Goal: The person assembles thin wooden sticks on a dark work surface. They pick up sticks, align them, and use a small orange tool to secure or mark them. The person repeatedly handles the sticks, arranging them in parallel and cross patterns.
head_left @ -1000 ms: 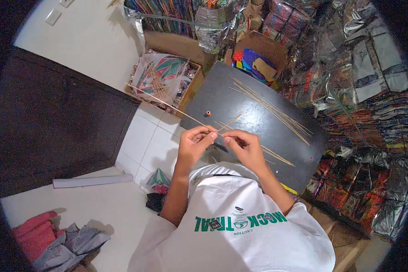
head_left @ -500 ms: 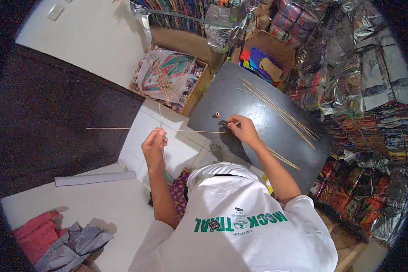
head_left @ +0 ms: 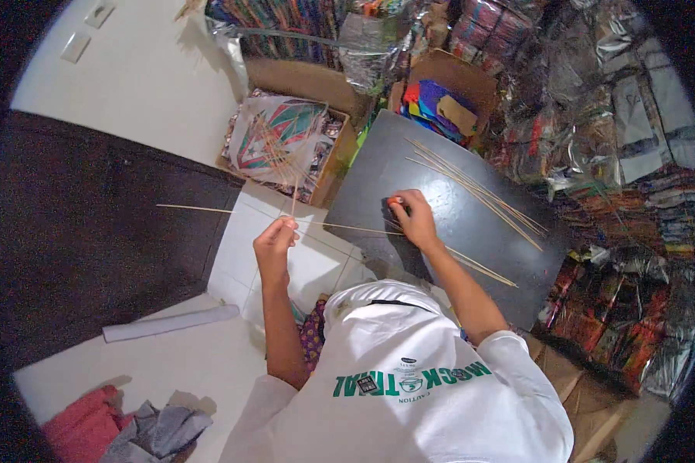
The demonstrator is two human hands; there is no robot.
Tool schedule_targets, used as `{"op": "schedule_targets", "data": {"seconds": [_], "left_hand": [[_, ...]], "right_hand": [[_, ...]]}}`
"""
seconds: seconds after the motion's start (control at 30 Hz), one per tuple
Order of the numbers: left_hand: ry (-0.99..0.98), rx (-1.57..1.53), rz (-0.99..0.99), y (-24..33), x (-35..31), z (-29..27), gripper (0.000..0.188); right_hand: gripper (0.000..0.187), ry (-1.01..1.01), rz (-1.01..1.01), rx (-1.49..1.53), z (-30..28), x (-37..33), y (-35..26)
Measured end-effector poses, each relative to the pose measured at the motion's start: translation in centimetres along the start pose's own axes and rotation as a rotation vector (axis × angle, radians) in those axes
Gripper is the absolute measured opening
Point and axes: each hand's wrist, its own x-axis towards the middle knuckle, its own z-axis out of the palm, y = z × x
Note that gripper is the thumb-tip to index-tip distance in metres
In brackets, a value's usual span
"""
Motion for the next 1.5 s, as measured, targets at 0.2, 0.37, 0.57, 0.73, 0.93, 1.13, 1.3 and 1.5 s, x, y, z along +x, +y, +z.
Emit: {"op": "schedule_targets", "data": {"seconds": [0.2, 0.37, 0.57, 0.73, 0.93, 1.13, 1.3, 1.5], "left_hand": [[-0.249, 0.003, -0.132, -0.6, 3.4, 8.1, 0.022], [-0.546, 0.081, -0.240, -1.1, 5.2, 17.8, 0.018], [-0.804, 0.163, -0.406, -5.9, 5.2, 28.4, 0.018], [-0.863, 0.297, -0.518, -9.9, 3.4, 34.4, 0.016], [-0.854, 0.480, -0.333, -12.8, 2.2, 36.8, 0.016], [-0.798, 0.787, 0.082, -13.3, 0.9, 37.8, 0.015], [-0.675, 0.983, 0.303, -13.0, -0.4, 37.9, 0.017], [-0.615, 0.965, 0.347, -13.3, -1.6, 38.1, 0.021]], "right_hand": [[0.020, 0.478, 0.380, 0.167, -9.1, -6.7, 2.8], [0.019, 0.759, 0.558, 0.150, -15.6, -14.6, 5.5], [0.020, 0.967, 0.568, 0.207, -18.1, -18.9, 3.5], [0.023, 1.022, 0.573, 0.292, -18.7, -21.7, 4.0], [0.019, 1.018, 0.607, 0.362, -20.4, -23.4, 4.1], [0.019, 0.973, 0.579, 0.362, -22.2, -24.6, 5.2], [0.021, 0.867, 0.554, 0.407, -23.1, -25.7, 5.6], [0.022, 0.725, 0.523, 0.470, -23.8, -26.0, 4.7]]}}
